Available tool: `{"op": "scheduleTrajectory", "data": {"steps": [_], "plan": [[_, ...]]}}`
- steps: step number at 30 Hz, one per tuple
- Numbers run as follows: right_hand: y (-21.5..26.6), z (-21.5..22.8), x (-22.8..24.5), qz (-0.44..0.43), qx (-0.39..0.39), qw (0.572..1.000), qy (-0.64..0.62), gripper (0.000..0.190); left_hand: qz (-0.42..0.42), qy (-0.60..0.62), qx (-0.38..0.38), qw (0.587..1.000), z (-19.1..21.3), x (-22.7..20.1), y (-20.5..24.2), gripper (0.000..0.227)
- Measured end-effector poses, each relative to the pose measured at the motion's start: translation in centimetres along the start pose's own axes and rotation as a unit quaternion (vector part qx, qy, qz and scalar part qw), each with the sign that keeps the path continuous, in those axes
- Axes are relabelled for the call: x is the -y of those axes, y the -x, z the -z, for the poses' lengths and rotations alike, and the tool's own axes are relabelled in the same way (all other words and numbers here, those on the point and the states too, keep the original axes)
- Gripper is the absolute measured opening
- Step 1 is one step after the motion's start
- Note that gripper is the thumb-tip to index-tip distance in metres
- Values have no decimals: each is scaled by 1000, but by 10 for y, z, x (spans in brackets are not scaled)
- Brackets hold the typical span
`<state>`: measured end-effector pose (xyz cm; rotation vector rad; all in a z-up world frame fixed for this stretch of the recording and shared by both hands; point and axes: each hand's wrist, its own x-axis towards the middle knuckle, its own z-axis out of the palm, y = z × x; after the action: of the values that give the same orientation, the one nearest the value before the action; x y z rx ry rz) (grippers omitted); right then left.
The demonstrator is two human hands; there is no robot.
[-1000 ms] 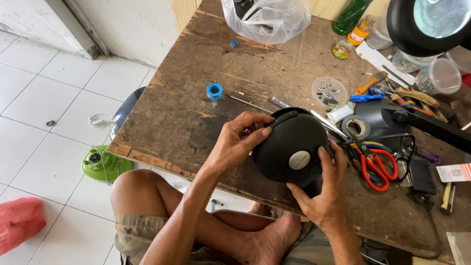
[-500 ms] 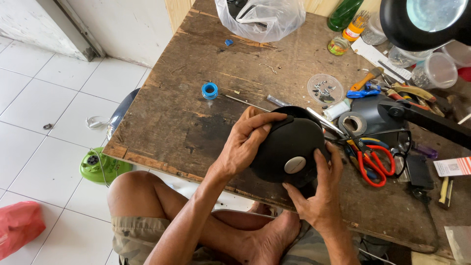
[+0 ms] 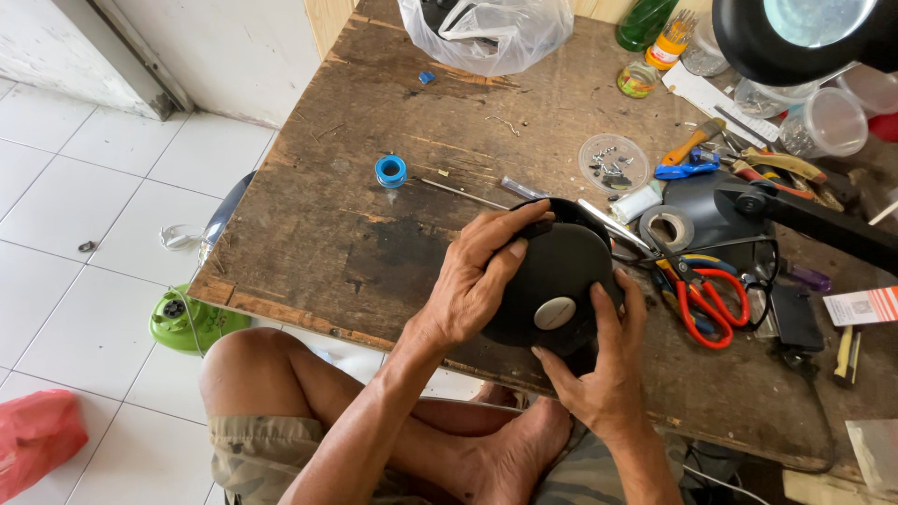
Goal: The person assembles a small black electronic device by hand, fitting a circular base and a side panel together. They repeatedly align and press the parts to secure the assembly on a cluttered workbench.
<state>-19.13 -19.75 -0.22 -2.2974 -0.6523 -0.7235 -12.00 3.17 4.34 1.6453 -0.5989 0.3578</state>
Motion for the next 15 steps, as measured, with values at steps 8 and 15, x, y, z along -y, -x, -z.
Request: {"op": "scheduleTrajectory", "data": {"steps": [8,15], "plan": [[3,-2,-1,-15,-1,1000,-5,102,-39,-27,14,999,-2,0,-6,39],[3,-2,0,-15,-9,1000,-11,98,-62,-29,39,997,-4,1,-4,43]]}}
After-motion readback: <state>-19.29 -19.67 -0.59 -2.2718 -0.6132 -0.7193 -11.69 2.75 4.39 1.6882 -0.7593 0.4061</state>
